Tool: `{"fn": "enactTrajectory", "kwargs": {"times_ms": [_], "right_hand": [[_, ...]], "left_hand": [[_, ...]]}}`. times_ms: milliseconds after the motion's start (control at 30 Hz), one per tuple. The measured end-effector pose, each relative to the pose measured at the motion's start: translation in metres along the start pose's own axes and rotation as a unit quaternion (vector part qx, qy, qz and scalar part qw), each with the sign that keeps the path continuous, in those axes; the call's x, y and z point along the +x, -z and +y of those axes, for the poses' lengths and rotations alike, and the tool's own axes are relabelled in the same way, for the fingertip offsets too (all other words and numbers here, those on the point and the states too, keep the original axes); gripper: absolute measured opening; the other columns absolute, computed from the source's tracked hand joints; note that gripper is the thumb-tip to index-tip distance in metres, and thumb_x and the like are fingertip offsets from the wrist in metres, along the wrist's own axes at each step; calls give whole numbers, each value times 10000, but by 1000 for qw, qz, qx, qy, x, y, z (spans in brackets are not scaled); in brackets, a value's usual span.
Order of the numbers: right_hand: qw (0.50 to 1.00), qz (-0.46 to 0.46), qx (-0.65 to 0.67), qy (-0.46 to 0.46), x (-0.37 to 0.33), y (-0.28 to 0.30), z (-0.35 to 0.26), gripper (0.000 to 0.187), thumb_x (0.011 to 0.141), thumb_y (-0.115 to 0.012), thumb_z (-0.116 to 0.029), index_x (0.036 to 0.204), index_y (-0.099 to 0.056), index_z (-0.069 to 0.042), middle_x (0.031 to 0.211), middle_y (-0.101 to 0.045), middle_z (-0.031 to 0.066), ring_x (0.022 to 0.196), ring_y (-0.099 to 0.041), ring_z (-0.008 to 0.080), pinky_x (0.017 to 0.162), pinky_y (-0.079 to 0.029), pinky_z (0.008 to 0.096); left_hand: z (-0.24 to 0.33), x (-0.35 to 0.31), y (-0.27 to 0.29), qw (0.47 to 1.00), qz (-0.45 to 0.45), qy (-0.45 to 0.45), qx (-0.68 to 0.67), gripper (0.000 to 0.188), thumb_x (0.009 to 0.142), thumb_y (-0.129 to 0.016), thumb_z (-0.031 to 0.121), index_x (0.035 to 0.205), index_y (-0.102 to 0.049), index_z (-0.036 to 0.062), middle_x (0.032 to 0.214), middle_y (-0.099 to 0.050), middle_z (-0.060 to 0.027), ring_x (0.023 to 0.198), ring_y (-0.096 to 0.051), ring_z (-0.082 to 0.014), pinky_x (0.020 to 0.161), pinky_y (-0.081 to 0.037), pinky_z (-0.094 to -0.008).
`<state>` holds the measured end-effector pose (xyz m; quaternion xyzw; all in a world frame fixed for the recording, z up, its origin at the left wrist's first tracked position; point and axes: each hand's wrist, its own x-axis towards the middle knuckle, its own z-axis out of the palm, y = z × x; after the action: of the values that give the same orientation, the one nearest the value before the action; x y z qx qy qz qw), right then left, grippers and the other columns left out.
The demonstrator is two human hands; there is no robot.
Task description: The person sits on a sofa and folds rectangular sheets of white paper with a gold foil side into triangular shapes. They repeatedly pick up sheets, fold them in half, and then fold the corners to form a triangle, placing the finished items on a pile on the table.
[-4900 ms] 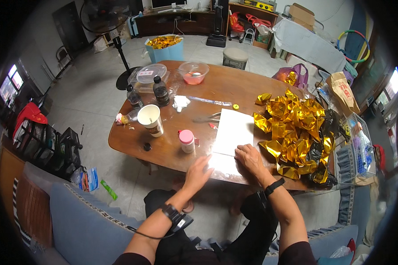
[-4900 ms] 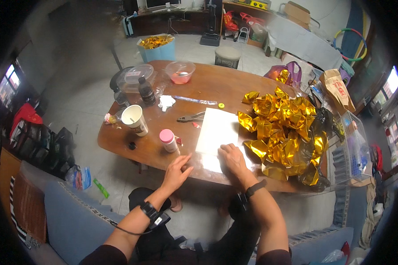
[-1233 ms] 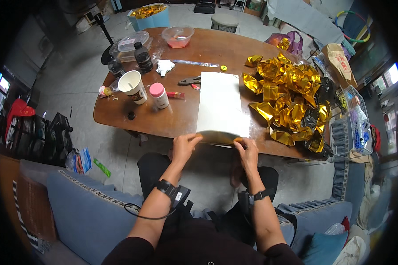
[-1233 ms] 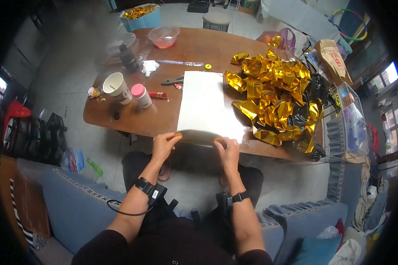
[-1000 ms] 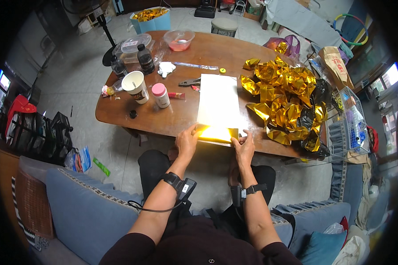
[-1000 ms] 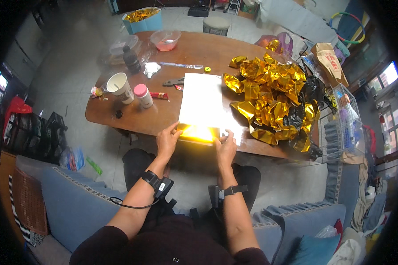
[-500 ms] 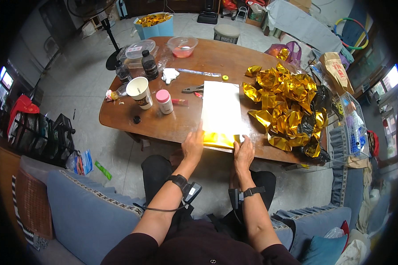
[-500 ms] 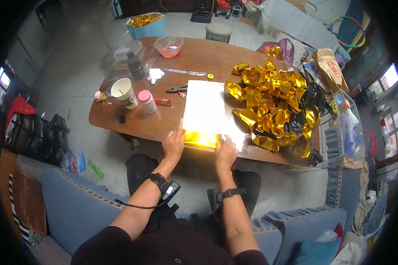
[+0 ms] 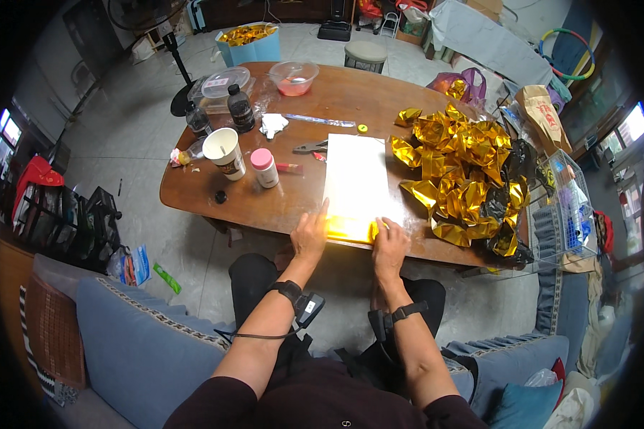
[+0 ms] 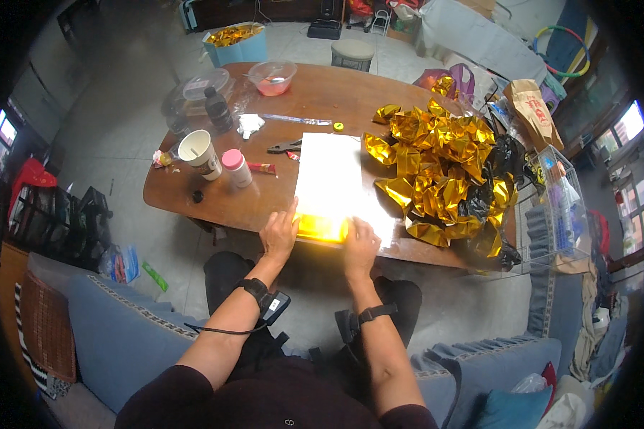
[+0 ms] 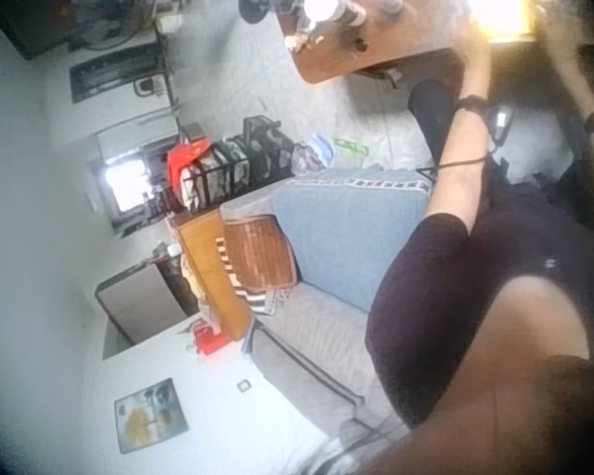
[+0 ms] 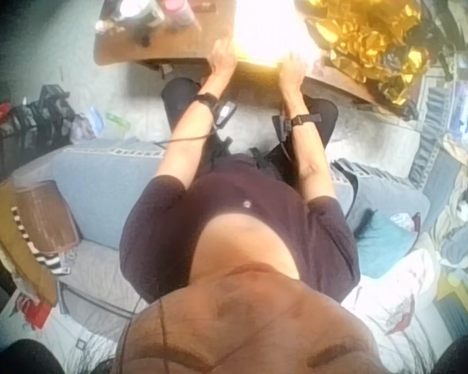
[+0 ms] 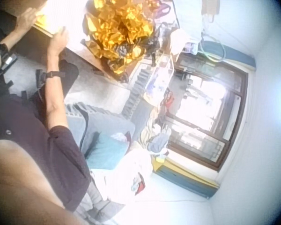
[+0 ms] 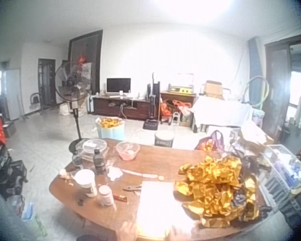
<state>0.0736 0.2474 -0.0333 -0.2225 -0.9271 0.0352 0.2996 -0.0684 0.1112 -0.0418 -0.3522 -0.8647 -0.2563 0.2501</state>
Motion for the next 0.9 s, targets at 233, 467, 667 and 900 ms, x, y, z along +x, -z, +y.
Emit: {"fn": "enactTrajectory", "kwargs": {"times_ms": [233,467,667,900], "right_hand": [[974,-191,57,107,-18,10,-39,690,817,-644,-377,1346,-390,-16,1437,-363,130,1353,-311,249,1061,-260,410],[974,-212,8,83,-23,25,-3,686,851,-576,-402,1379,-348,-27,1488,-286,100,1389,-237,226,1086,-188,423],[978,-183,18,102,-31,19,3,638,817,-595,-258,1365,-363,-26,1436,-350,151,1344,-312,262,1057,-225,477],[982,-154,-2,106,-21,21,2,627,818,-644,-341,1318,-417,-38,1412,-396,112,1307,-366,229,1019,-254,426]], "left_hand": [[-1,1,1,999,16,-13,-25,596,727,-705,139,1296,-535,197,686,-482,-22,692,-524,-190,556,-475,-328],[18,12,12,986,-46,74,-143,385,843,-563,226,1219,-591,145,958,-590,-93,903,-554,-291,776,-452,-416],[63,-19,20,935,-188,-187,-234,668,831,-586,432,1317,-436,0,1375,-402,-187,1267,-378,-321,1062,-298,-412],[0,-5,36,941,-253,-178,-140,804,827,-593,460,1389,-296,-32,1451,-290,-195,1363,-249,-298,1127,-198,-410]]}}
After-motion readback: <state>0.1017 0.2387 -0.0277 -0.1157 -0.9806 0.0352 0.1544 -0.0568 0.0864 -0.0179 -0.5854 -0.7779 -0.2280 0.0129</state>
